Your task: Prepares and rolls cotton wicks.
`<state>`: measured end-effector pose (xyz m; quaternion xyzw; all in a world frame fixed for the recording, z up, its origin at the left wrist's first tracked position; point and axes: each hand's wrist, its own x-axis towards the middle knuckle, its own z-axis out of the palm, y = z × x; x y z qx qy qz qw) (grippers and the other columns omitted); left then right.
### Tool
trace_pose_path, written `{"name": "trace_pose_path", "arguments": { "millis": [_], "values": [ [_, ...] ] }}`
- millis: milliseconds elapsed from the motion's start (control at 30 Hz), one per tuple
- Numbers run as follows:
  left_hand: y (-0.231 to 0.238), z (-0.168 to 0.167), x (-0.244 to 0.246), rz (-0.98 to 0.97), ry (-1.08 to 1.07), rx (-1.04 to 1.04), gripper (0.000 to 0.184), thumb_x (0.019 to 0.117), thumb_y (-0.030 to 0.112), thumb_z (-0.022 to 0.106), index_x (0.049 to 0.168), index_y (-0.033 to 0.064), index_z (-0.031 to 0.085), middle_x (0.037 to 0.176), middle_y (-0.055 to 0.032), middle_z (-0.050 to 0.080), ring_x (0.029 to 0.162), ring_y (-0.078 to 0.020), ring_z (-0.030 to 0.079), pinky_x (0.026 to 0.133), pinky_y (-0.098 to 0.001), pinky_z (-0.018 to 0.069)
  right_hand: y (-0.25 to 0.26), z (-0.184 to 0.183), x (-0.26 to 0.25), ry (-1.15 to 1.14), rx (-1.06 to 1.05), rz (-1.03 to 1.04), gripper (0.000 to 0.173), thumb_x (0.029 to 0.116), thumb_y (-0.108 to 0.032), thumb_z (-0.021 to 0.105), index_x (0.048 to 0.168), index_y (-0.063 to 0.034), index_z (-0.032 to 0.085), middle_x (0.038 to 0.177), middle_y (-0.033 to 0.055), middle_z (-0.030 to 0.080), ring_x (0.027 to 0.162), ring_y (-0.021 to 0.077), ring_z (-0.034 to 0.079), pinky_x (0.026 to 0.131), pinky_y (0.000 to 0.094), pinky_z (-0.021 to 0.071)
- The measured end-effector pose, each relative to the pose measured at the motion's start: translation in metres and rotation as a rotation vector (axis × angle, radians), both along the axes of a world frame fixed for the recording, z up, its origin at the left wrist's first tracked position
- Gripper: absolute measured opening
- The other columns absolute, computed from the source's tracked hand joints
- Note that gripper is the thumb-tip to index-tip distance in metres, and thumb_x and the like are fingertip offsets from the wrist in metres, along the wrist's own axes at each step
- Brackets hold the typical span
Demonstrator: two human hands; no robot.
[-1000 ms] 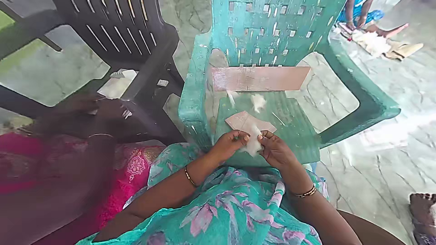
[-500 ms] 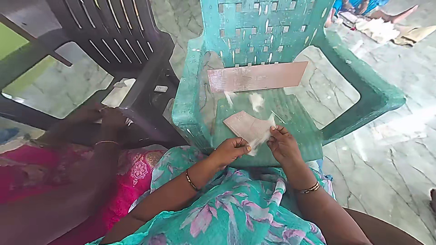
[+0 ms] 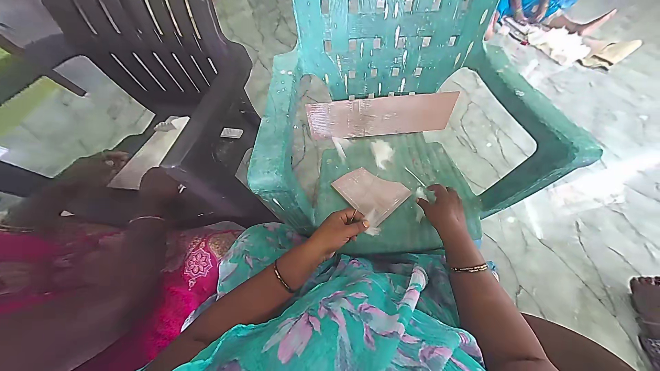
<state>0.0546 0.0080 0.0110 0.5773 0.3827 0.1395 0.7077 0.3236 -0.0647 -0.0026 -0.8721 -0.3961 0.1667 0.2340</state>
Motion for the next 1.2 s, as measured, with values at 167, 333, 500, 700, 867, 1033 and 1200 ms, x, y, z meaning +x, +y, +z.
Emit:
{"name": "trace_pose_path", "arguments": {
  "millis": [167,333,500,700,867,1033,1200],
  "values": [
    [0.0,-0.002,-0.002,0.047,-0.007,-0.008,0.007,0.1027,0.011,0.062,0.102,0.0054,0.066,0.082,0.0026,0.063,0.06,-0.0014,0.052,0.056,-0.0155,0.0432,-0.005,0.002,0.001,-0.16,0.192,0.039,0.038,0.0974,-0.026,0.07,0.123,0.0016,0.067,0.127,0.0336,0.059,0.122,0.0549,0.052,0.098,0.0708,0.0408],
    [0.0,-0.004,-0.003,0.185,-0.001,0.024,0.009,0.1013,0.012,0.065,0.104,0.0032,0.068,0.085,0.0003,0.063,0.063,-0.003,0.053,0.059,-0.0171,0.0458,-0.01,0.014,-0.052,0.189,0.338,0.258,0.024,0.0996,-0.018,0.066,0.118,-0.0035,0.072,0.114,0.017,0.07,0.1,0.0307,0.068,0.086,0.0507,0.0549],
    [-0.004,-0.001,-0.001,0.182,-0.043,0.077,0.007,0.1,0.009,0.066,0.103,0.0027,0.068,0.079,0.0019,0.063,0.062,-0.0018,0.053,0.058,-0.0166,0.0445,-0.008,0.008,-0.1,0.829,0.239,0.312,0.021,0.0979,-0.014,0.068,0.114,-0.001,0.068,0.093,0.0014,0.069,0.08,0.0042,0.062,0.074,0.0229,0.0513],
    [-0.004,-0.004,0.0,0.223,-0.101,0.082,0.017,0.1076,0.014,0.053,0.108,0.0032,0.066,0.072,0.0031,0.061,0.058,-0.0016,0.052,0.056,-0.0161,0.0434,-0.005,0.003,-0.101,1.034,0.39,0.138,0.007,0.1004,-0.005,0.061,0.095,-0.0033,0.065,0.081,0.0009,0.069,0.07,0.0058,0.062,0.063,0.0211,0.0499],
    [-0.007,-0.011,0.002,0.24,-0.198,0.029,0.013,0.1002,0.01,0.065,0.112,0.005,0.065,0.088,0.0026,0.064,0.064,-0.0001,0.052,0.058,-0.0152,0.0436,-0.008,0.008,-0.106,1.205,0.455,0.042,0.008,0.1021,-0.001,0.055,0.099,-0.0039,0.061,0.081,0.0036,0.069,0.066,0.0071,0.061,0.06,0.0205,0.0493],
    [-0.01,-0.008,0.007,0.281,-0.203,0.019,0.007,0.0956,0.003,0.07,0.102,0.0038,0.066,0.083,0.0008,0.067,0.063,-0.0012,0.055,0.059,-0.0164,0.0463,-0.008,0.003,-0.111,1.205,0.493,0.08,0.007,0.1016,0.001,0.054,0.1,-0.0052,0.058,0.08,0.0029,0.069,0.066,0.0072,0.062,0.061,0.0209,0.0498],
    [-0.006,-0.007,0.005,0.264,-0.24,-0.009,0.006,0.1011,0.005,0.062,0.095,0.0059,0.061,0.071,0.0028,0.059,0.058,-0.0019,0.052,0.055,-0.0155,0.044,-0.007,0.001,-0.105,1.186,0.506,0.024,0.01,0.105,-0.006,0.051,0.102,-0.0077,0.061,0.085,0.002,0.065,0.072,0.0091,0.062,0.065,0.0236,0.0518]
  ]
}}
